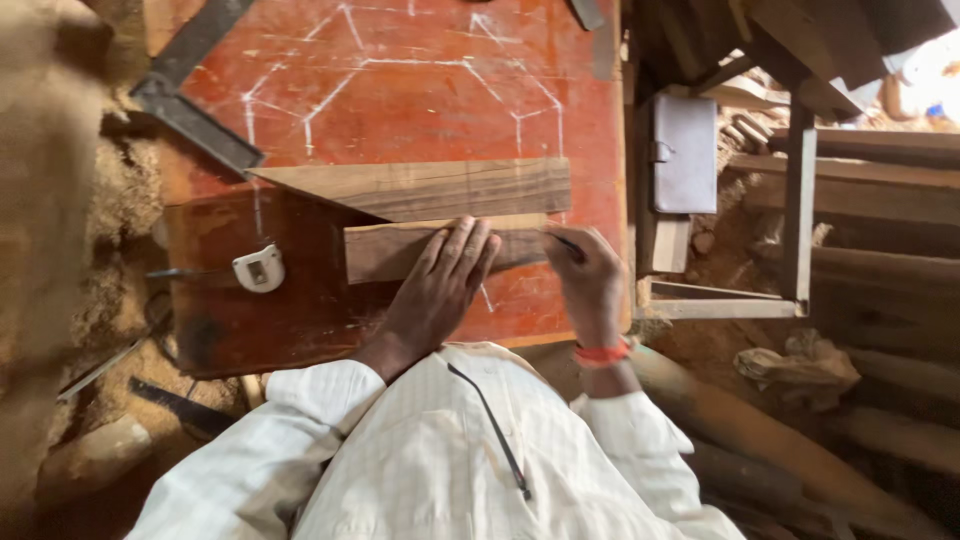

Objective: The person uses a try square and pencil to mark straight lines on a small wooden block. They repeatedly reposition the square and draw lines on multiple faces of the block on a red workbench.

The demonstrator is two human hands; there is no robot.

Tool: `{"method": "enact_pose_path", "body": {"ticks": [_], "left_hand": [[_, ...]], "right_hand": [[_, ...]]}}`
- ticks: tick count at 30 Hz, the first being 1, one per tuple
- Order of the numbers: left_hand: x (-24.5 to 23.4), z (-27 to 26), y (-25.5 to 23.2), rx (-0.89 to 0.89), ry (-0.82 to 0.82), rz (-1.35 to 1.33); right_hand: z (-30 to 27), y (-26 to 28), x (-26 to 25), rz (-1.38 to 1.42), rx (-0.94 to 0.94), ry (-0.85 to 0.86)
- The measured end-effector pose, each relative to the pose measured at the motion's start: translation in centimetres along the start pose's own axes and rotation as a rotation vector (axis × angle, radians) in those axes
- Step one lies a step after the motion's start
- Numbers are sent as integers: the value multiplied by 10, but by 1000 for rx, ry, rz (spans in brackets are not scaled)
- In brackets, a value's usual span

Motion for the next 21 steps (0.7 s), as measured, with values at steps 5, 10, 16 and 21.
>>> {"method": "enact_pose_path", "body": {"ticks": [5, 10, 16, 21], "left_hand": [[-13, 8, 6, -74, -12, -119], [-14, 8, 4, -29, 53, -81], [-13, 10, 4, -18, 78, -57], [-9, 9, 2, 13, 111, -30]], "right_hand": [[14, 32, 13, -137, -228, -89], [16, 31, 13, -164, -199, -121], [15, 34, 14, -153, -223, -108], [16, 34, 16, -170, -215, -92]]}}
Point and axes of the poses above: each hand's wrist, its own z-axis towards the middle knuckle, its own x-axis out of the palm, y = z × x, the point moved 8 cm from there along z, towards the middle knuckle, and after that the axes turned 4 degrees about -y, right-handed, at the moved point
